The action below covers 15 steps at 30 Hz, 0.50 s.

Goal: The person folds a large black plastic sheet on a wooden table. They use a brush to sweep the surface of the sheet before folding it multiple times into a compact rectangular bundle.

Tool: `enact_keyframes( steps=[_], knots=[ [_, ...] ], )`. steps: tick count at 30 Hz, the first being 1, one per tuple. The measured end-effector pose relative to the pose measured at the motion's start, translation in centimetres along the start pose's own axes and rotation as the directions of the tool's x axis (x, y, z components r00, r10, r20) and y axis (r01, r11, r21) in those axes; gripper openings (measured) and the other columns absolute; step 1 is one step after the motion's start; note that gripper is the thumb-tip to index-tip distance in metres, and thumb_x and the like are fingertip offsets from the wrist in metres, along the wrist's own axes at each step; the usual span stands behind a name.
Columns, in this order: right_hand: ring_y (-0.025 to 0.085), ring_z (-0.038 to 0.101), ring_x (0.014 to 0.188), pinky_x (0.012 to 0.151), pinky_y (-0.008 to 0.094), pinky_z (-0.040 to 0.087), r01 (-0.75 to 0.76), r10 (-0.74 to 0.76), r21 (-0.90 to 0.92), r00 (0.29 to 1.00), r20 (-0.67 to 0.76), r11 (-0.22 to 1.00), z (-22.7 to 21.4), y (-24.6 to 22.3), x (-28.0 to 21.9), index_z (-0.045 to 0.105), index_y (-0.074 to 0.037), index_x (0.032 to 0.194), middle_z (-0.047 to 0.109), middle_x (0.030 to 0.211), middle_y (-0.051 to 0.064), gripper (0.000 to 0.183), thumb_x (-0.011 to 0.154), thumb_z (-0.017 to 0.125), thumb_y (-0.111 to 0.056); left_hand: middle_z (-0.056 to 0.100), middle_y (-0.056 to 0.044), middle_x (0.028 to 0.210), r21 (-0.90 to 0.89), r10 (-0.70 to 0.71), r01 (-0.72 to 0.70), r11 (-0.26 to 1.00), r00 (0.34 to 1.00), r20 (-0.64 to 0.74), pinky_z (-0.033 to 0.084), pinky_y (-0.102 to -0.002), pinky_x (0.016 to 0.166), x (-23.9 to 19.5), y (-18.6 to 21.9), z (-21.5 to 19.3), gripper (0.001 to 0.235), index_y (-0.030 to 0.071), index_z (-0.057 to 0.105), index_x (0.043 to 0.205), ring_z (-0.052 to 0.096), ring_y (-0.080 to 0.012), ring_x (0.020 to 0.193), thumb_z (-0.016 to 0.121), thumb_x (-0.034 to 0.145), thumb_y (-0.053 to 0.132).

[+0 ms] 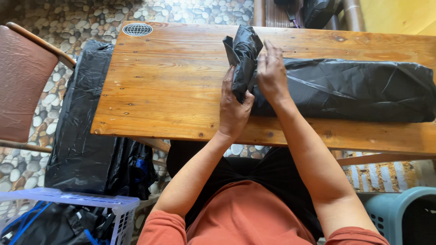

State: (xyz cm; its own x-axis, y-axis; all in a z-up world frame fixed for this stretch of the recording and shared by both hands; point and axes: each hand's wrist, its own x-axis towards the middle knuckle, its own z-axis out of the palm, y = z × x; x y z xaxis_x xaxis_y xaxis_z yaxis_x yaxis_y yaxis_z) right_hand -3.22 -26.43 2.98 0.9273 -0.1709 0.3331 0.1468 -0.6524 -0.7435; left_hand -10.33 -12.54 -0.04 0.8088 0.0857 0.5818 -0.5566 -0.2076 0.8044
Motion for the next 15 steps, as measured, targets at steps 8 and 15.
enact_keyframes(
  steps=[8,15],
  knots=[
    [0.047,0.034,0.148,0.116,0.068,0.023,0.141,-0.121,-0.557,0.990,0.073,0.819,-4.0,3.6,-3.9,0.053,-0.010,0.155,0.047,0.156,0.023,0.053,0.111,0.050,-0.041,0.047,-0.017,0.159,0.290,0.063,-0.073,0.954,0.997,0.044,0.042,-0.049,0.121,-0.3,0.1,1.5,0.086,0.010,0.043,0.157,0.048,-0.0381,0.147,0.071,0.076,0.013],
    [0.045,0.032,0.150,0.118,0.071,0.018,0.076,0.027,-0.572,0.985,0.168,0.817,-1.9,8.9,-3.5,0.052,-0.020,0.154,0.044,0.161,0.015,0.054,0.104,0.050,-0.042,0.046,-0.008,0.163,0.503,0.089,-0.152,0.851,0.985,0.147,0.041,-0.052,0.120,-1.2,-0.1,3.8,0.090,0.019,0.045,0.158,0.044,-0.0310,0.152,0.072,0.073,0.026]
  ],
)
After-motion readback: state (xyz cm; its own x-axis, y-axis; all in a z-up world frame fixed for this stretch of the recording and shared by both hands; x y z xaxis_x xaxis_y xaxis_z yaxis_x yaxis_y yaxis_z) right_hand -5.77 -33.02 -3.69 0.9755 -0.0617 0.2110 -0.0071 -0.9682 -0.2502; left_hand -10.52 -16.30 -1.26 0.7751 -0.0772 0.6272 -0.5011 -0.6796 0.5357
